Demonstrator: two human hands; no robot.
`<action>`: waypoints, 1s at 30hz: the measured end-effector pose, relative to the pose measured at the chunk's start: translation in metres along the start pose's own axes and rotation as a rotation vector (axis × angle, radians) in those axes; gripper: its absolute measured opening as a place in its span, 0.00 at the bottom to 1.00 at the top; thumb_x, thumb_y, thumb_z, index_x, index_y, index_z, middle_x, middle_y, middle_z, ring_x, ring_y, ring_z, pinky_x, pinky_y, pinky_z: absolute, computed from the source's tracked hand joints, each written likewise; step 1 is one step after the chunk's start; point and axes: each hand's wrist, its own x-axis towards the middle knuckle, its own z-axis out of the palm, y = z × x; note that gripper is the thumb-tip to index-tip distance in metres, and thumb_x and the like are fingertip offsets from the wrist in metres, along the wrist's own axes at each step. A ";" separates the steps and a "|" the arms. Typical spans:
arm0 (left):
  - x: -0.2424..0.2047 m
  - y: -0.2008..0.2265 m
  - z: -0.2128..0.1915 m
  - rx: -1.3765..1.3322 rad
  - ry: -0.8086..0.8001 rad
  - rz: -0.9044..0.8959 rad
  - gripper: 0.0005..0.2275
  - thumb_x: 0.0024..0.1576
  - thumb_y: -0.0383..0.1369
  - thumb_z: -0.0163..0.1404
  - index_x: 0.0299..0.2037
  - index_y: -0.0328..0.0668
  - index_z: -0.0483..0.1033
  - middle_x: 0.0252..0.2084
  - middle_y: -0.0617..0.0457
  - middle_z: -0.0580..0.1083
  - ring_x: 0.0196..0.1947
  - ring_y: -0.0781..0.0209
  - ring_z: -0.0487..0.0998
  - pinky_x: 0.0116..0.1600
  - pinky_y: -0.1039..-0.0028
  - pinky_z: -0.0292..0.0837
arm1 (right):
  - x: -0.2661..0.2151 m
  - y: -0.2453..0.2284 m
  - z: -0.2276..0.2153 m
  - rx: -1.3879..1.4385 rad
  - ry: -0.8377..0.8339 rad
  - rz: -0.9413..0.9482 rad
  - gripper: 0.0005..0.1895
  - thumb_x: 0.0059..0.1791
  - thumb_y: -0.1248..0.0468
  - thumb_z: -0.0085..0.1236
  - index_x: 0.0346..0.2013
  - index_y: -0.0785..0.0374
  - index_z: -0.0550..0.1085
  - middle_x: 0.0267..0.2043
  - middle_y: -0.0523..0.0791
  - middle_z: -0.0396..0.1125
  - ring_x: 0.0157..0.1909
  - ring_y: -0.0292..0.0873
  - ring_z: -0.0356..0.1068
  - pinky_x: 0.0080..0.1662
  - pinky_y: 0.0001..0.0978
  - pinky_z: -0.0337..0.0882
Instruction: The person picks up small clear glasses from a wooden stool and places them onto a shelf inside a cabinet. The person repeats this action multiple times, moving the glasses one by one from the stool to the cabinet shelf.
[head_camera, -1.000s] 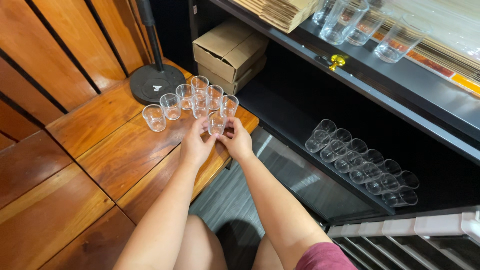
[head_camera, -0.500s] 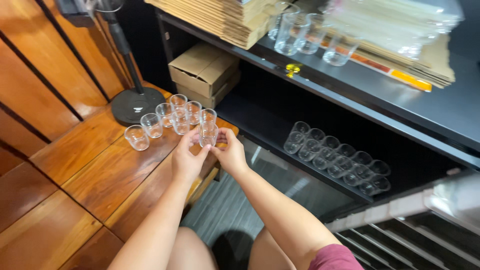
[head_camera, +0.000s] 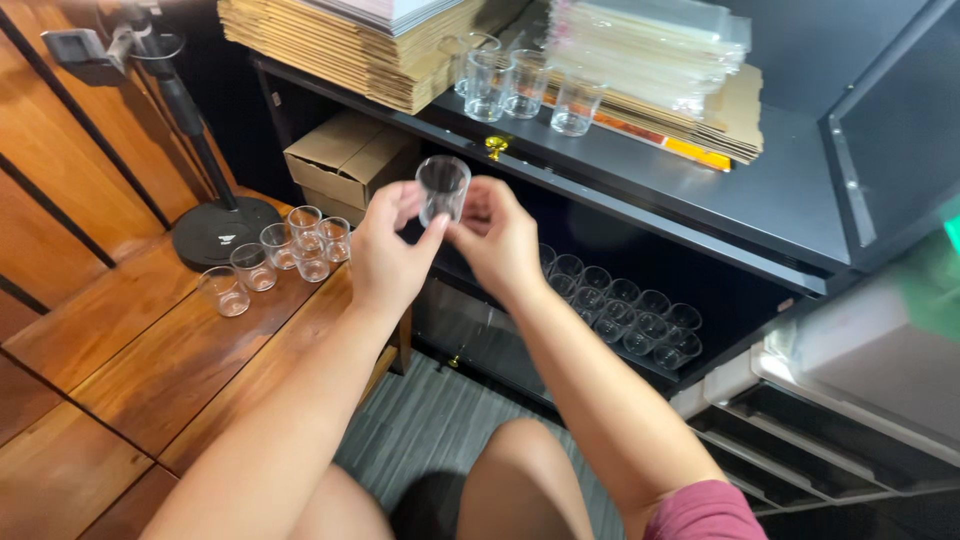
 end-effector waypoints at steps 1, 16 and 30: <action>0.005 0.012 0.005 -0.002 -0.001 0.002 0.21 0.50 0.35 0.68 0.53 0.46 0.75 0.47 0.49 0.82 0.48 0.54 0.84 0.51 0.67 0.80 | 0.006 -0.004 -0.007 0.000 0.002 -0.002 0.29 0.39 0.69 0.77 0.52 0.62 0.74 0.42 0.51 0.76 0.45 0.44 0.78 0.48 0.32 0.81; 0.080 0.056 0.097 -0.057 -0.079 -0.113 0.21 0.50 0.36 0.67 0.52 0.48 0.75 0.50 0.48 0.81 0.51 0.55 0.83 0.55 0.67 0.81 | 0.091 -0.022 -0.080 -0.218 0.164 -0.162 0.27 0.38 0.71 0.79 0.50 0.63 0.78 0.39 0.50 0.77 0.40 0.40 0.79 0.45 0.27 0.82; 0.097 0.045 0.126 0.012 -0.175 -0.192 0.18 0.50 0.39 0.62 0.51 0.51 0.76 0.46 0.56 0.82 0.44 0.63 0.84 0.50 0.71 0.78 | 0.110 -0.024 -0.087 -0.392 0.141 0.006 0.22 0.40 0.64 0.70 0.46 0.56 0.74 0.36 0.40 0.74 0.33 0.33 0.74 0.43 0.24 0.77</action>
